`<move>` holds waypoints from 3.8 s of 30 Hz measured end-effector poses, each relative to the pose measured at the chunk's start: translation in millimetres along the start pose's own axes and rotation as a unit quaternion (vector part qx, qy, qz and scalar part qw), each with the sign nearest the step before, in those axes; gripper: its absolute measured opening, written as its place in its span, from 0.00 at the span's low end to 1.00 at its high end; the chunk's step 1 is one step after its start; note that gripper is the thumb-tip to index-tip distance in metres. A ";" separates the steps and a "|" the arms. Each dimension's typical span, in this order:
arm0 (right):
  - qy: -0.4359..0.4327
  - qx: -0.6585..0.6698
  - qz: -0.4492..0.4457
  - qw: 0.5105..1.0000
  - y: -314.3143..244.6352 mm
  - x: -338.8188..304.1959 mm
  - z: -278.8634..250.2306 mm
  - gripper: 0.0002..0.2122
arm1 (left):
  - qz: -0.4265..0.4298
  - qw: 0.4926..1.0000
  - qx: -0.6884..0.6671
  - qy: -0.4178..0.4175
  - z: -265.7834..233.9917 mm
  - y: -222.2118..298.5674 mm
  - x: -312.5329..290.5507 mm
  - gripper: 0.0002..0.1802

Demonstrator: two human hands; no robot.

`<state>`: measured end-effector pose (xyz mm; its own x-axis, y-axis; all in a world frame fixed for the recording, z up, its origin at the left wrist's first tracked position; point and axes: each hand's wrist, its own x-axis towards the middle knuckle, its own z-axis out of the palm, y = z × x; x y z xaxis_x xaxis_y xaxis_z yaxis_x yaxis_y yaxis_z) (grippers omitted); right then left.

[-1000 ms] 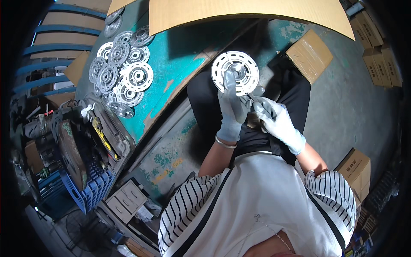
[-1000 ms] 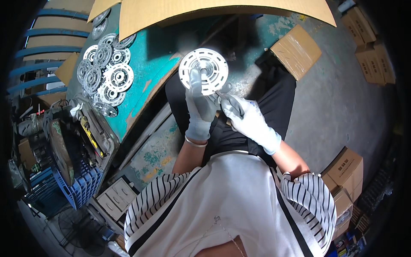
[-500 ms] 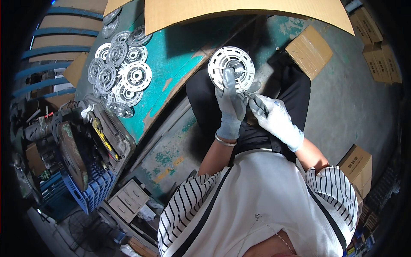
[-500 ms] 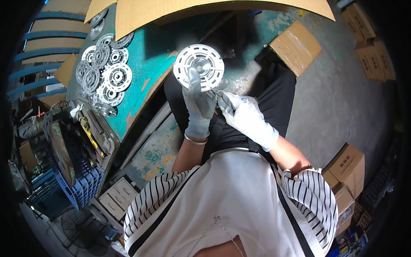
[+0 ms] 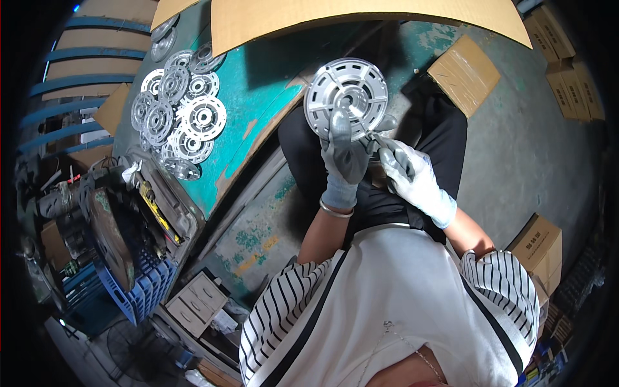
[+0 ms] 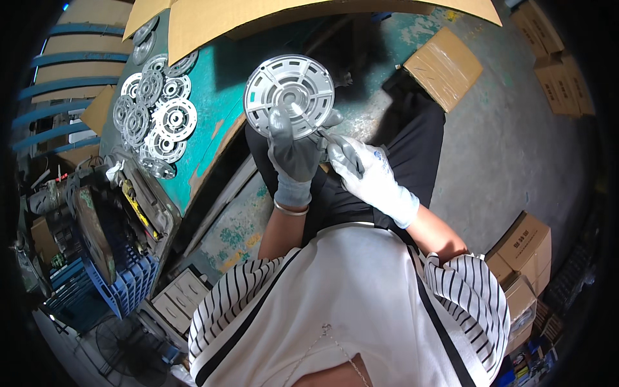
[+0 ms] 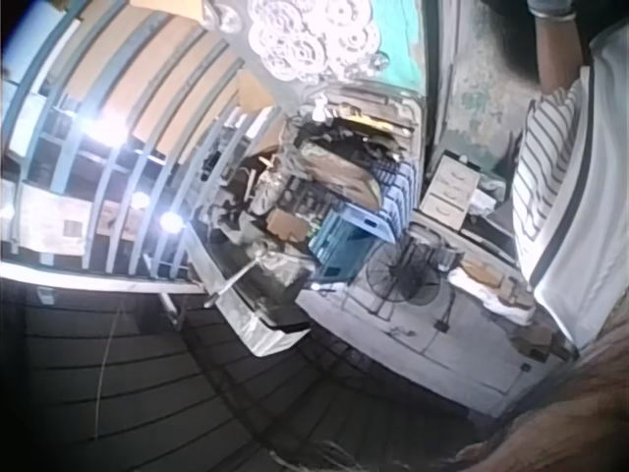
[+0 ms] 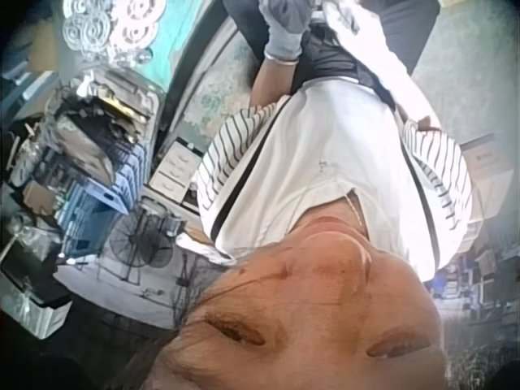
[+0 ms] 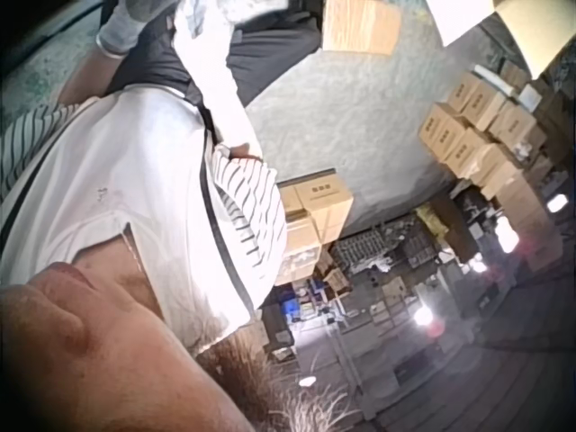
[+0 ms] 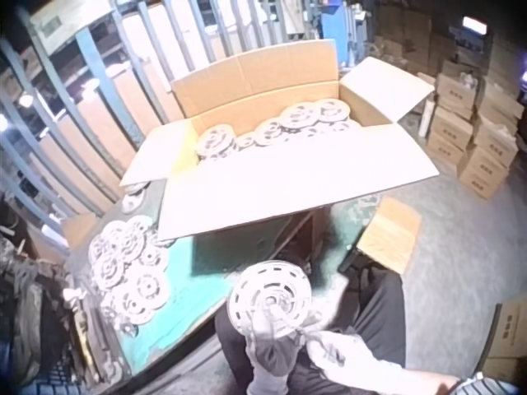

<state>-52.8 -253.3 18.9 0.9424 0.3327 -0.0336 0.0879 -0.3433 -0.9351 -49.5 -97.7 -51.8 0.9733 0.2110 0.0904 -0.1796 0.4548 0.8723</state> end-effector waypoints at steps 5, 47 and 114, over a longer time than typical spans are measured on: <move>0.035 0.000 -0.031 0.999 5.3 -1.6 2.7 0.13 | 0.278 0.840 0.466 -0.035 -7.7 9.6 4.3 0.21; 0.044 -0.127 -0.069 0.988 -19.4 2.2 -2.1 0.06 | -0.142 0.977 -0.156 0.036 39.5 42.1 13.6 0.29; 0.026 0.125 0.060 0.990 -11.7 4.1 -12.8 0.14 | -0.130 0.873 -0.455 -0.117 10.7 57.0 23.7 0.52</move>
<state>-45.9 -259.2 34.2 0.9571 0.2554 -0.1367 -0.1015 -0.1465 -0.9840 -35.2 -76.0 5.3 0.9814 -0.1357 0.1359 0.1158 0.9826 0.1453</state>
